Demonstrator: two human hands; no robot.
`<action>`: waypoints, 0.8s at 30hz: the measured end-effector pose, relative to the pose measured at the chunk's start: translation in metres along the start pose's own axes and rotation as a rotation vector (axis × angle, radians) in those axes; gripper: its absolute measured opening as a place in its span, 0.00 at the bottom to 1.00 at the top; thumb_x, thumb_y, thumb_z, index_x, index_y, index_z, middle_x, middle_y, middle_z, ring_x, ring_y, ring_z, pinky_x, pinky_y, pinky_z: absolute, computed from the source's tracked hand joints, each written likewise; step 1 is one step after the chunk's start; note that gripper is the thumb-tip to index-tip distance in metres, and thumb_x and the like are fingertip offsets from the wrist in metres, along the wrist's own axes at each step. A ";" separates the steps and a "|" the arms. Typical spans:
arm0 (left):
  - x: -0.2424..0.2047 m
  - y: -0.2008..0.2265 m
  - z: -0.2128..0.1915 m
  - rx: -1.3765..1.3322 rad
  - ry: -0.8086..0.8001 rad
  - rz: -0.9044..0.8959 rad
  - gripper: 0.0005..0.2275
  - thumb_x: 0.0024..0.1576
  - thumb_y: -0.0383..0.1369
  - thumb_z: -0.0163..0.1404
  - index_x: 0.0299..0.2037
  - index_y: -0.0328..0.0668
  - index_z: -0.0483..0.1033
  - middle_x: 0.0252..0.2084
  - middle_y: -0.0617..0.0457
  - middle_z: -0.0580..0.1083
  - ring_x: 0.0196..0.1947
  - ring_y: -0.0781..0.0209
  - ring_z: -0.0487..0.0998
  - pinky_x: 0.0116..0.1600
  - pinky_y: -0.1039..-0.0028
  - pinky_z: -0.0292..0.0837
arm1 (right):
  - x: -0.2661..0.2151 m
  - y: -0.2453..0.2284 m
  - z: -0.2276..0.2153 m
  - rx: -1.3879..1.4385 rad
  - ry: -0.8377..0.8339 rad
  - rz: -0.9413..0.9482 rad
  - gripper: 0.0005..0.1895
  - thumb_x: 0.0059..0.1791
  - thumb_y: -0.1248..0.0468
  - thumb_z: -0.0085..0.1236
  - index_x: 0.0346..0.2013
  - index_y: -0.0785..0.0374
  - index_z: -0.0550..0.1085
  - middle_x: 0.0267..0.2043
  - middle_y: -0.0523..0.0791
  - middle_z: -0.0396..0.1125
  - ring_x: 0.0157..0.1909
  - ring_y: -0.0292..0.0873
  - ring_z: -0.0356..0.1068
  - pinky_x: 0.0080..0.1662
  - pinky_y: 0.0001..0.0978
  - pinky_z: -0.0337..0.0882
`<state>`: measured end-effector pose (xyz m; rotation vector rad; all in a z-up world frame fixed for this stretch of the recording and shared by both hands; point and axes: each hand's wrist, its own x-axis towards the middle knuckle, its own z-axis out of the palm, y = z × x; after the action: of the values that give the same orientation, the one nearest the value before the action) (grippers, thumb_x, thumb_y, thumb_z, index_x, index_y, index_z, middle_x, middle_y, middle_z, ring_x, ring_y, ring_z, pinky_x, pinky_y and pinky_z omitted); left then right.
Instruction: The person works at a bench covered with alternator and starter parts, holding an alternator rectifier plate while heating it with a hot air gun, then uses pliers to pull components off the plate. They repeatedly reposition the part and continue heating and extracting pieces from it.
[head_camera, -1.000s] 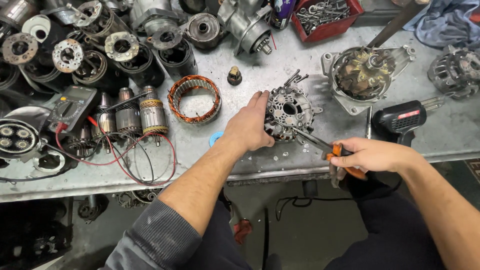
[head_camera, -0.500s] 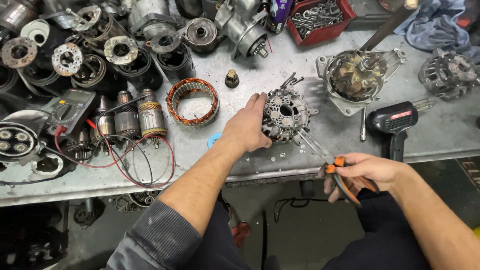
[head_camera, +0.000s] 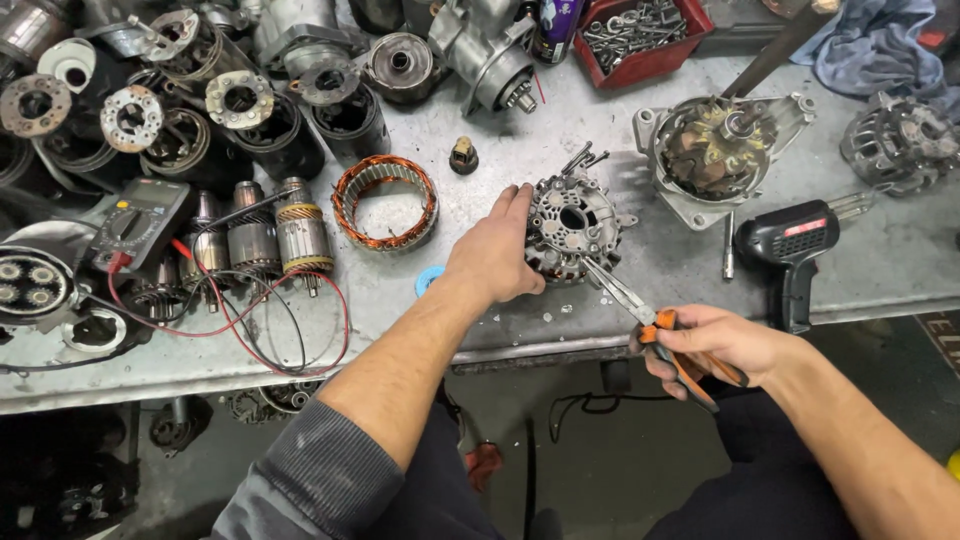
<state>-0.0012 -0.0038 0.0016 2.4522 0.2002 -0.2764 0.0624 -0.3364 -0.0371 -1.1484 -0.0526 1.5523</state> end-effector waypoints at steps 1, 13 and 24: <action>0.000 0.000 0.000 -0.003 0.002 -0.001 0.56 0.35 0.34 0.71 0.74 0.44 0.44 0.77 0.45 0.48 0.66 0.42 0.67 0.65 0.61 0.66 | -0.002 -0.003 0.005 -0.047 0.048 0.008 0.18 0.51 0.59 0.55 0.48 0.70 0.72 0.32 0.51 0.68 0.32 0.50 0.72 0.35 0.44 0.74; -0.007 0.002 -0.010 -0.012 0.018 0.012 0.58 0.32 0.34 0.73 0.73 0.40 0.44 0.76 0.44 0.50 0.65 0.41 0.66 0.66 0.61 0.64 | -0.022 -0.043 0.063 -0.333 0.381 0.200 0.18 0.49 0.55 0.54 0.48 0.62 0.73 0.36 0.47 0.73 0.32 0.44 0.76 0.33 0.36 0.72; -0.046 -0.021 -0.019 0.318 0.012 -0.429 0.34 0.47 0.47 0.66 0.58 0.34 0.67 0.59 0.41 0.70 0.59 0.43 0.73 0.60 0.61 0.73 | 0.000 0.001 -0.004 -1.186 0.813 -0.183 0.20 0.49 0.60 0.53 0.54 0.63 0.69 0.42 0.54 0.69 0.46 0.55 0.70 0.45 0.43 0.71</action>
<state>-0.0471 0.0212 0.0146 2.7034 0.7425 -0.5108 0.0645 -0.3386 -0.0400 -2.5345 -0.5652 0.6991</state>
